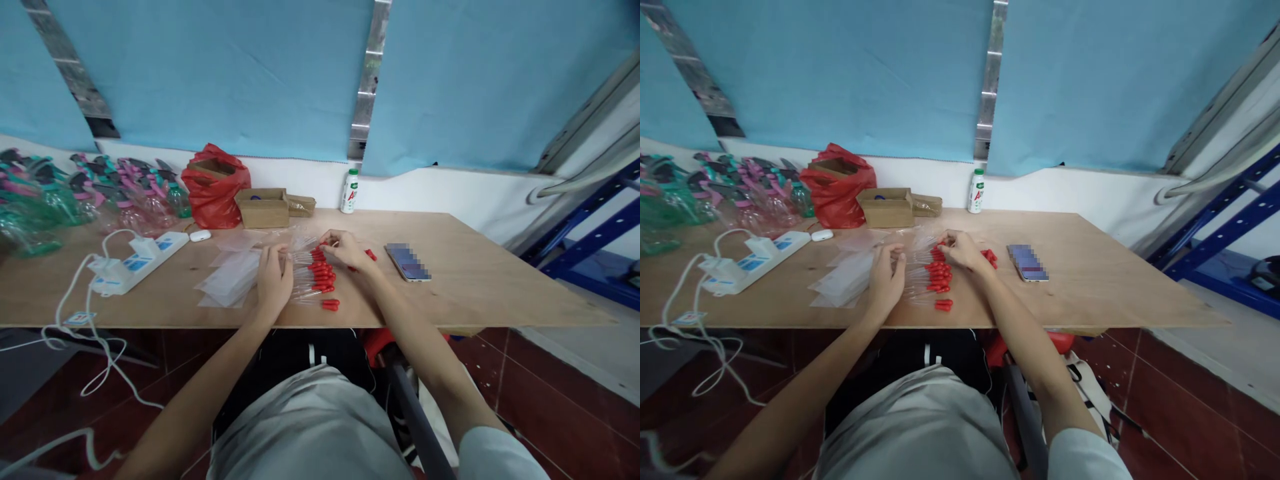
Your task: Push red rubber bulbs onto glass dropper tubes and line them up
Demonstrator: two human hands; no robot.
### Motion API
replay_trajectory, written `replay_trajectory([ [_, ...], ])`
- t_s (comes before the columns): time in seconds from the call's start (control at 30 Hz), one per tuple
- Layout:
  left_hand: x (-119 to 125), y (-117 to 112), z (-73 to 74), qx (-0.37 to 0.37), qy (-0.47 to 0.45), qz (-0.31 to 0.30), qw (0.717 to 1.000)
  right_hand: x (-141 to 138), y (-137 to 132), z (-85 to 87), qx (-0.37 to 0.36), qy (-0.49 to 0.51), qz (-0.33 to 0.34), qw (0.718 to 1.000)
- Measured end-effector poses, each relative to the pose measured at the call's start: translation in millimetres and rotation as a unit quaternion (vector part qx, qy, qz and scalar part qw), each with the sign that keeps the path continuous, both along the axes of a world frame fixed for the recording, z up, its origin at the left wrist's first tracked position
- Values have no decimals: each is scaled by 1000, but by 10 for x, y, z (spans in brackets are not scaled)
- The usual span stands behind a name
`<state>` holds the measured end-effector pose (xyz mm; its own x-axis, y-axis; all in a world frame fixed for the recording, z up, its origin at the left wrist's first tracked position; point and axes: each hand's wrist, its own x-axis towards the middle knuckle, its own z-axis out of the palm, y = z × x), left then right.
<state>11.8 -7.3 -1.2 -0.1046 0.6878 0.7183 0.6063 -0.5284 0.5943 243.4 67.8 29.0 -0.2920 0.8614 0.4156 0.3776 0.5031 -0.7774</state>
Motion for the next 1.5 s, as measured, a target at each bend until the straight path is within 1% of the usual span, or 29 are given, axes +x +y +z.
replay_trajectory([
  [0.2, 7, 2, 5, 4, -2, -2, 1000, 59, 59, -105, -12, -91, 2, 996],
  [0.3, 5, 0, 13, -1, 0, -2, 1000, 92, 88, -128, -9, -114, 1, 993],
  [0.4, 8, -7, 22, -3, 0, -2, 1000, 102, 102, -136, -9, -107, 6, 994],
  [0.5, 12, -31, 38, -14, -1, -2, 1000, 97, 93, -128, -6, -91, 26, 996],
  [0.63, 20, -82, 58, -83, 24, -26, 996, 79, 98, -130, 9, -51, 57, 997],
  [0.7, 26, -102, 58, -105, 50, -44, 992, 68, 128, -142, 25, -40, 43, 998],
  [0.8, 31, -112, 48, -107, 74, -58, 990, 40, 203, -141, 66, -60, -10, 996],
  [0.9, 30, -114, 42, -105, 80, -66, 989, -30, 293, -85, 97, -127, -53, 986],
  [0.97, 30, -121, 49, -107, 84, -65, 989, -112, 364, -21, 106, -190, -60, 974],
  [1.03, 33, -134, 65, -107, 93, -63, 988, -216, 463, 45, 113, -261, -55, 957],
  [1.1, 39, -150, 85, -106, 102, -64, 987, -327, 606, 102, 120, -335, -56, 933],
  [1.17, 46, -163, 103, -107, 105, -63, 987, -422, 798, 146, 106, -402, -85, 906],
  [1.2, 49, -169, 109, -110, 106, -61, 986, -459, 909, 162, 95, -412, -95, 901],
  [1.3, 54, -181, 116, -117, 107, -56, 986, -528, 1264, 193, 69, -429, -112, 894],
  [1.37, 54, -188, 116, -113, 105, -56, 986, -549, 1480, 190, 57, -433, -107, 893],
  [1.43, 54, -198, 114, -115, 107, -57, 986, -561, 1653, 157, 52, -429, -96, 897],
  [1.5, 55, -207, 112, -124, 112, -54, 984, -566, 1769, 90, 53, -416, -84, 904],
])
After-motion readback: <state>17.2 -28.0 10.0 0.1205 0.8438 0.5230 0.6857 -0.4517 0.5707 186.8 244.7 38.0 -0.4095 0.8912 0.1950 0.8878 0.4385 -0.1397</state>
